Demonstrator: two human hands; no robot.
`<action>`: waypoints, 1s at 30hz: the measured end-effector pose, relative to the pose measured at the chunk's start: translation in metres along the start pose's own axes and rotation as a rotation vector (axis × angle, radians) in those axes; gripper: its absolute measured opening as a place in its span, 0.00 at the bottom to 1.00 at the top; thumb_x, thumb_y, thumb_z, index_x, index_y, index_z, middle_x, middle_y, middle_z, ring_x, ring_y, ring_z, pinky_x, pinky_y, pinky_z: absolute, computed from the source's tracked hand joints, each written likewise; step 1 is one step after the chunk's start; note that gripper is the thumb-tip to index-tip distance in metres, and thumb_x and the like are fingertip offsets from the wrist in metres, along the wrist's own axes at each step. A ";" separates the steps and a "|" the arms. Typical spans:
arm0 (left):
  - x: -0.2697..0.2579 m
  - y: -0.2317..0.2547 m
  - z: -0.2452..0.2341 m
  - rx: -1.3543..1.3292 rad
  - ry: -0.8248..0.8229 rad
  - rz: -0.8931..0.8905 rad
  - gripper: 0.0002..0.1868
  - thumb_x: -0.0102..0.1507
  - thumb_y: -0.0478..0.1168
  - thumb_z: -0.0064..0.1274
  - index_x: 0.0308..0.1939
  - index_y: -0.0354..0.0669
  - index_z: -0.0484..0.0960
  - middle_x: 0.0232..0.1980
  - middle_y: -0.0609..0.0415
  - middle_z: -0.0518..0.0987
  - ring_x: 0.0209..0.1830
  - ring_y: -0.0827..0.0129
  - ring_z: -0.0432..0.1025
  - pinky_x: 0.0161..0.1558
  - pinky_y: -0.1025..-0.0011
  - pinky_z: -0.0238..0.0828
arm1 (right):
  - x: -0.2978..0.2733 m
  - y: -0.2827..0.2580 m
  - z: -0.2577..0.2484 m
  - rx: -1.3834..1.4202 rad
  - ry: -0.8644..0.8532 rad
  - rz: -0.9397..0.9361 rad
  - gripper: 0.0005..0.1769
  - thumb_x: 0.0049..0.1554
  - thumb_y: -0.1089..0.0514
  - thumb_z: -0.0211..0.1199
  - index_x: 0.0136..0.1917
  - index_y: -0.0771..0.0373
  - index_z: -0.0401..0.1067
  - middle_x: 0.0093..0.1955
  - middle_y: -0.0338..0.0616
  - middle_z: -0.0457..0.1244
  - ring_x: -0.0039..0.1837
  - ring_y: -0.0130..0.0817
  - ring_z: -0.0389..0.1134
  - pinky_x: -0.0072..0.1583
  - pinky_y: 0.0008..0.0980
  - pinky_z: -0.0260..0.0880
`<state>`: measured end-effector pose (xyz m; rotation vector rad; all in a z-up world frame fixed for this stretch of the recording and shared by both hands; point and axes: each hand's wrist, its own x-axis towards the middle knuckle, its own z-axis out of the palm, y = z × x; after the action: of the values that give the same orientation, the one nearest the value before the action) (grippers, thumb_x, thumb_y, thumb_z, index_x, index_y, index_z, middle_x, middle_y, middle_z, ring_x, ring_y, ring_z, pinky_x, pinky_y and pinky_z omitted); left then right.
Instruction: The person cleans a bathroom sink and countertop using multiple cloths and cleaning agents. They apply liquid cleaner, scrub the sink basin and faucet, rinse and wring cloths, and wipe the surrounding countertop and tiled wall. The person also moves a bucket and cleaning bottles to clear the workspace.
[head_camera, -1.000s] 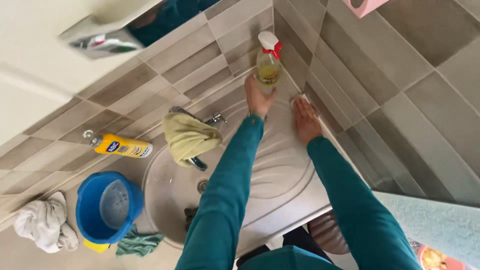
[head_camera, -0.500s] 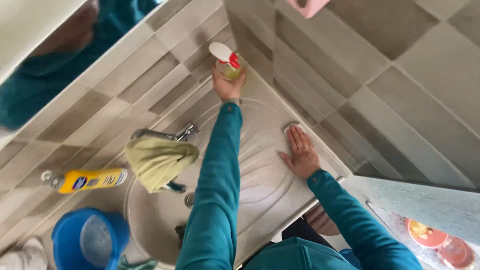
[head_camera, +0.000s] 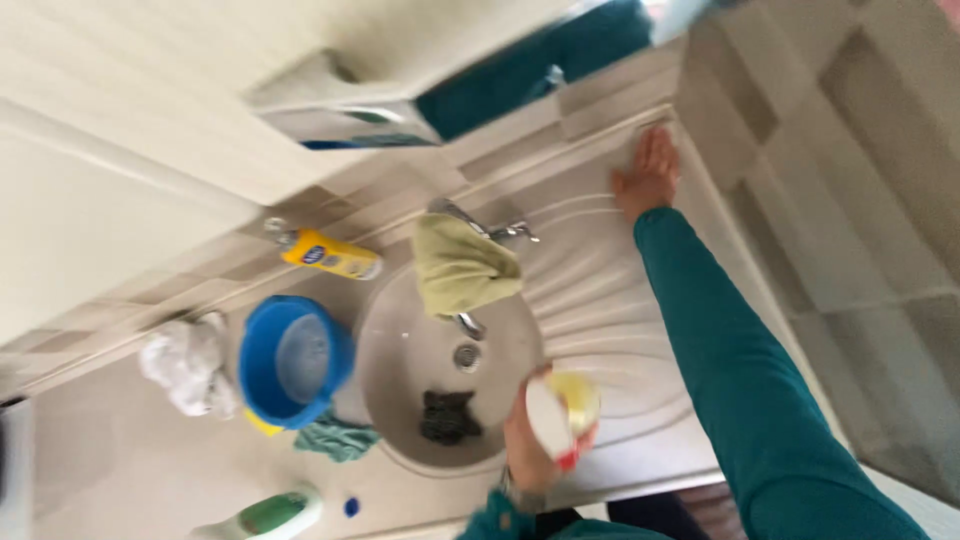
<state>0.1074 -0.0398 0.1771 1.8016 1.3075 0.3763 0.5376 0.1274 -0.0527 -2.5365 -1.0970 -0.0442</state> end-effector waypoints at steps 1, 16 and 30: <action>-0.010 -0.004 -0.010 0.011 0.011 -0.003 0.51 0.38 0.51 0.79 0.65 0.62 0.74 0.50 0.65 0.88 0.43 0.75 0.84 0.46 0.72 0.82 | 0.004 -0.020 0.017 0.015 -0.002 -0.004 0.51 0.63 0.33 0.40 0.86 0.69 0.36 0.87 0.59 0.30 0.87 0.51 0.26 0.82 0.53 0.27; -0.027 -0.033 0.003 -0.060 0.178 0.114 0.51 0.38 0.56 0.77 0.65 0.64 0.74 0.55 0.65 0.86 0.46 0.69 0.84 0.48 0.67 0.81 | 0.046 -0.181 0.098 1.280 -1.203 -0.179 0.50 0.64 0.26 0.25 0.72 0.67 0.68 0.72 0.47 0.64 0.77 0.35 0.61 0.81 0.30 0.45; -0.025 -0.049 0.021 -0.039 0.175 0.276 0.48 0.41 0.55 0.74 0.64 0.56 0.74 0.35 0.68 0.86 0.37 0.72 0.84 0.46 0.71 0.81 | 0.053 -0.014 0.031 0.095 0.136 -1.087 0.36 0.60 0.66 0.56 0.80 0.60 0.57 0.83 0.48 0.52 0.80 0.49 0.56 0.79 0.45 0.54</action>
<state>0.0805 -0.0676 0.1324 1.9555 1.1594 0.7188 0.5606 0.1835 -0.0676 -1.5448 -2.1777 -0.4177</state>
